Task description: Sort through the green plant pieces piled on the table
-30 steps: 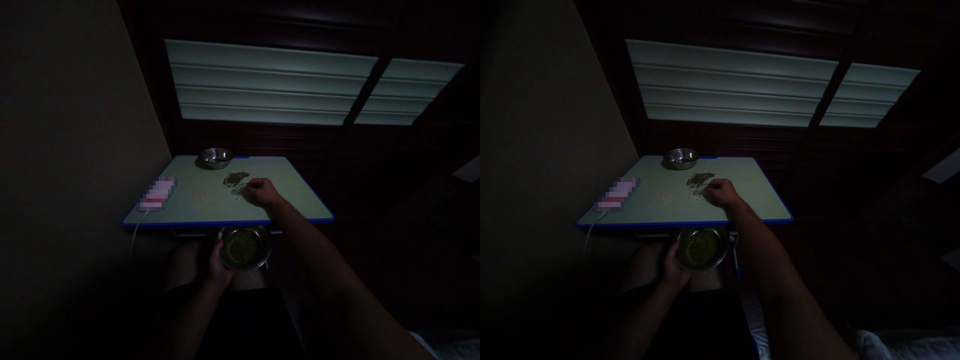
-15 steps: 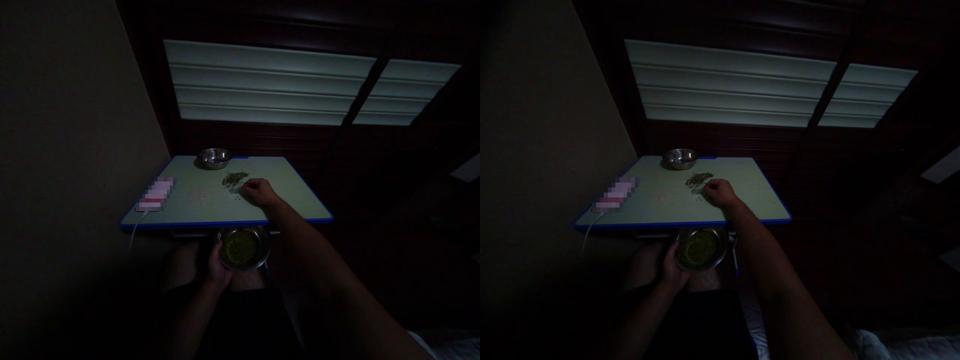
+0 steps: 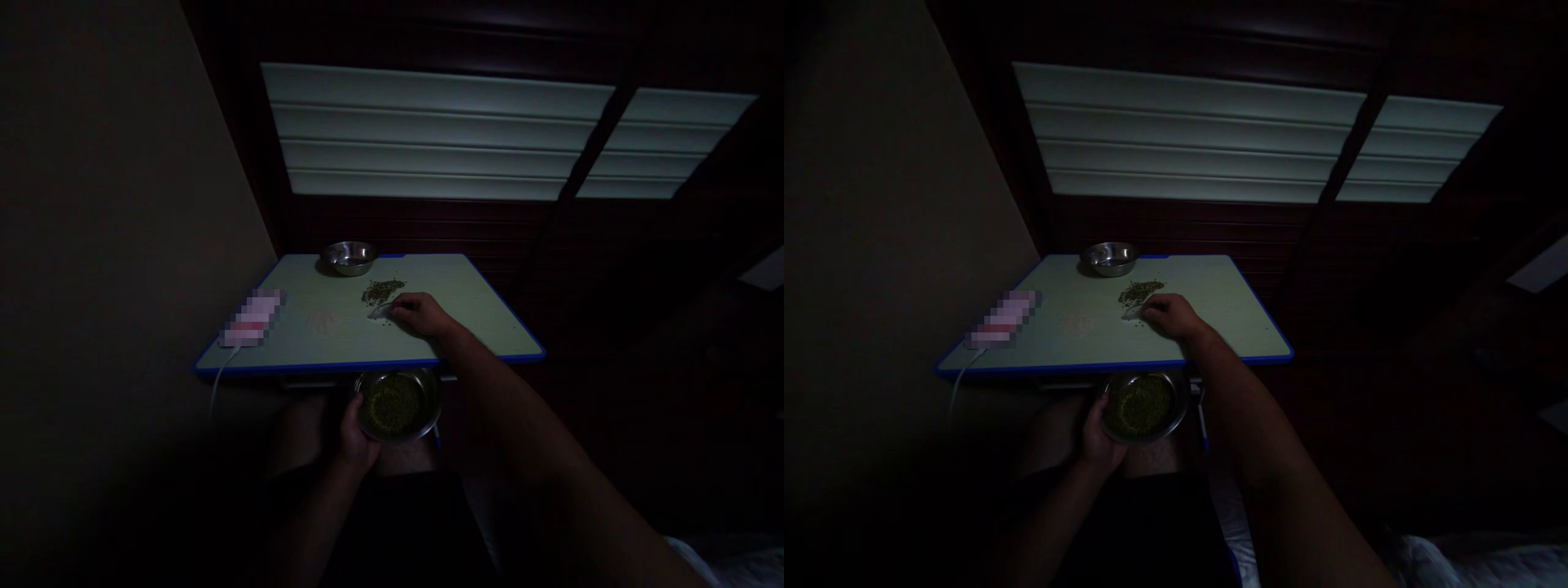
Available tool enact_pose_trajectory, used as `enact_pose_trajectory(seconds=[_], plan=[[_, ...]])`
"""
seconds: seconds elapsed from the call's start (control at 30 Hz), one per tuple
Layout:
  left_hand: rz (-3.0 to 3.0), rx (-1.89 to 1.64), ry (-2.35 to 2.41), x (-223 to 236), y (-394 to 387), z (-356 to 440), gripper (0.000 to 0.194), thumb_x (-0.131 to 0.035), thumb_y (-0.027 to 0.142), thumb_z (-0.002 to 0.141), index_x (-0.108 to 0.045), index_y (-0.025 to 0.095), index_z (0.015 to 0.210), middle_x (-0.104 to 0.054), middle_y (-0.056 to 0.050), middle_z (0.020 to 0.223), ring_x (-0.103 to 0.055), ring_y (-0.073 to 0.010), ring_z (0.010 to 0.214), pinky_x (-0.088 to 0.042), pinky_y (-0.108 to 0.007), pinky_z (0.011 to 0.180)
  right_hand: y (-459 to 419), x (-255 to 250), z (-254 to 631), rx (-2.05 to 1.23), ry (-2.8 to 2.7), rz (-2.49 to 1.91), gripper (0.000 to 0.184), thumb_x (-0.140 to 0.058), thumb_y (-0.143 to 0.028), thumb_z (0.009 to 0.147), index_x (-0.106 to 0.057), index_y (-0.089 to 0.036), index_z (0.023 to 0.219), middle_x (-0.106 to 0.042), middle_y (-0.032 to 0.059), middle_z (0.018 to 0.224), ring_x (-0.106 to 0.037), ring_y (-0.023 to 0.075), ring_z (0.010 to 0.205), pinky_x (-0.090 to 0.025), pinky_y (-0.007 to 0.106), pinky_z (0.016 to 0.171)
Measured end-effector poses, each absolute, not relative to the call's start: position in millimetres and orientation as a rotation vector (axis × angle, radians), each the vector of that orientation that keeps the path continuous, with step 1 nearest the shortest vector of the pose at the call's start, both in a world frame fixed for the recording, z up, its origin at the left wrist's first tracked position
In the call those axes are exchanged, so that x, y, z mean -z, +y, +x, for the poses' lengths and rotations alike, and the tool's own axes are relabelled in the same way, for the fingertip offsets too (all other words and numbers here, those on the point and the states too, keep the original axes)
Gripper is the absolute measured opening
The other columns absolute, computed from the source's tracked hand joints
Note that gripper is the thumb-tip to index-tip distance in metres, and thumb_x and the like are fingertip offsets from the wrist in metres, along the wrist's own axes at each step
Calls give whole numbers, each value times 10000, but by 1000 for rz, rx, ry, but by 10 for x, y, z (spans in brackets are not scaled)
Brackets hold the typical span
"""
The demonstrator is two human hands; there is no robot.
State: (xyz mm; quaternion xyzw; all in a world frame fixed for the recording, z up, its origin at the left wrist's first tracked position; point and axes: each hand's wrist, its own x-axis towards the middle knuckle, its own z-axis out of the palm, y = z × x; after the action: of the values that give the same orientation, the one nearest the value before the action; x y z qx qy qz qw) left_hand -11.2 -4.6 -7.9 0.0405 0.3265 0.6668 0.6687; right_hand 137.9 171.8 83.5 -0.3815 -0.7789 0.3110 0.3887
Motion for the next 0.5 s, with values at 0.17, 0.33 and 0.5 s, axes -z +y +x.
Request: enact_pose_trajectory(seconds=[0.17,0.33,0.5], plan=[[88,-1510,731,80,-45,-113,290,-582,311,779,-710,176,1003,-747,-80,967,-657,-263,1020,-480,-400,940,1687,-871,1387,-905,-1949,-940,160,-635,-256,673,-698,-143,769,-683,24,738,-580,138,704,-444,272,714],[91,-1523,736,103,-37,-124,281,-594,303,773,-711,180,997,-747,-79,955,-645,-274,1046,-475,-404,944,1628,-930,1380,-999,-1892,-944,116,-645,-209,608,-677,-139,694,-660,20,670,-558,131,648,-437,271,669],[72,-1488,763,97,-33,-127,269,-569,317,779,-715,173,953,-750,-83,917,-664,-280,992,-482,-445,935,1643,-930,1372,-1007,-1844,-990,107,-637,-216,593,-658,-146,671,-620,2,628,-523,121,609,-419,265,642]])
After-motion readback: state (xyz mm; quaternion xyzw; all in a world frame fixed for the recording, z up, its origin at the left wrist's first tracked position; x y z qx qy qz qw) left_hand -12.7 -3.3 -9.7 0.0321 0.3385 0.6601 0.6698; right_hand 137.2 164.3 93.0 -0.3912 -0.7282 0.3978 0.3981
